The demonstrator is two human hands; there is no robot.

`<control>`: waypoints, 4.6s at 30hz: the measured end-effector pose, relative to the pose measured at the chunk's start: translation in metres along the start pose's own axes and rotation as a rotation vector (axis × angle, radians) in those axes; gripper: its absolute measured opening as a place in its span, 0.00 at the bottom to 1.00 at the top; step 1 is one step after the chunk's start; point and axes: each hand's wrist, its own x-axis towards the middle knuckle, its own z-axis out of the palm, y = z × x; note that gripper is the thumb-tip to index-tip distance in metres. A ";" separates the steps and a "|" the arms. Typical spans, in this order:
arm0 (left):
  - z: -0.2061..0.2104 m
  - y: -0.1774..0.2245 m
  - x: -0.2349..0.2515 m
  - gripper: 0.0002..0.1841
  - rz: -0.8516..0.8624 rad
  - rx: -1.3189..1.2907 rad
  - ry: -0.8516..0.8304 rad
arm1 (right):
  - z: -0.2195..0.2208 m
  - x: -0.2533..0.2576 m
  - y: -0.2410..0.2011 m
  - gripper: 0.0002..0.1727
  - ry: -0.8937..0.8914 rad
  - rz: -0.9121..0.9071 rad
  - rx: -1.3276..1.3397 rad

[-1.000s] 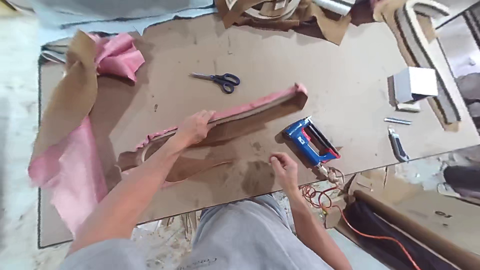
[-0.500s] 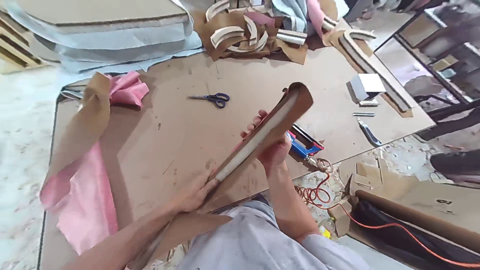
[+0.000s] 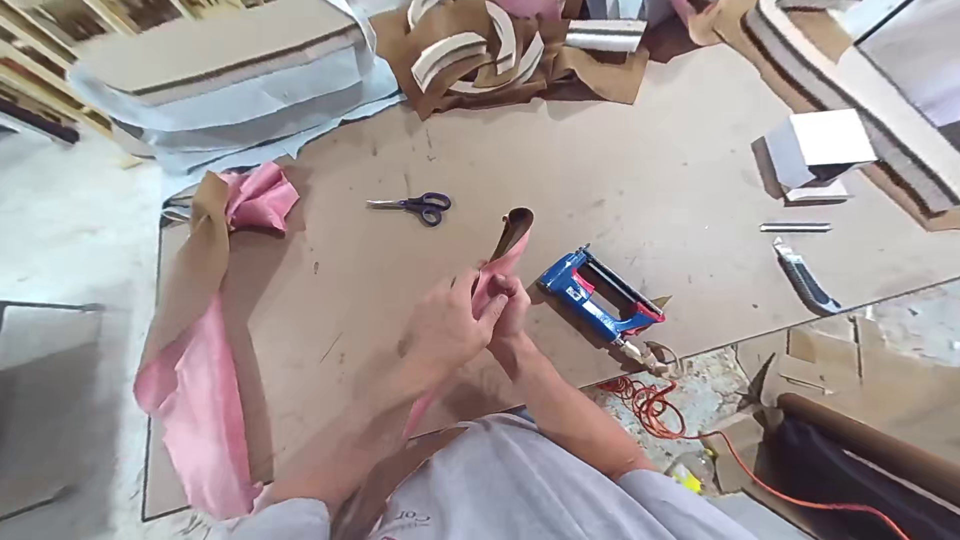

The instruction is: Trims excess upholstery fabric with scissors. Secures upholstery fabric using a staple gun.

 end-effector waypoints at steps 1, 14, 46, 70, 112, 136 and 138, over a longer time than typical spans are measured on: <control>0.010 0.004 0.006 0.26 0.006 0.032 0.039 | -0.005 0.002 -0.004 0.18 0.011 0.017 0.033; 0.045 -0.017 0.022 0.18 0.159 -0.430 0.197 | -0.012 0.042 -0.034 0.35 0.113 -0.066 -0.148; 0.129 -0.105 0.061 0.15 -0.023 -0.085 0.180 | -0.053 0.045 0.004 0.33 0.343 0.204 -0.416; 0.125 -0.137 0.078 0.15 -0.239 -0.349 -0.094 | -0.007 0.020 -0.059 0.11 0.215 0.307 -2.200; 0.155 -0.105 0.122 0.12 0.122 -0.181 0.046 | -0.049 -0.006 -0.134 0.25 0.476 0.163 -2.272; 0.143 -0.118 0.142 0.12 -0.162 -0.397 -0.188 | -0.016 0.057 -0.087 0.13 0.098 0.396 -2.251; 0.141 -0.118 0.140 0.12 -0.170 -0.413 -0.187 | -0.016 0.057 -0.086 0.12 0.078 0.422 -2.247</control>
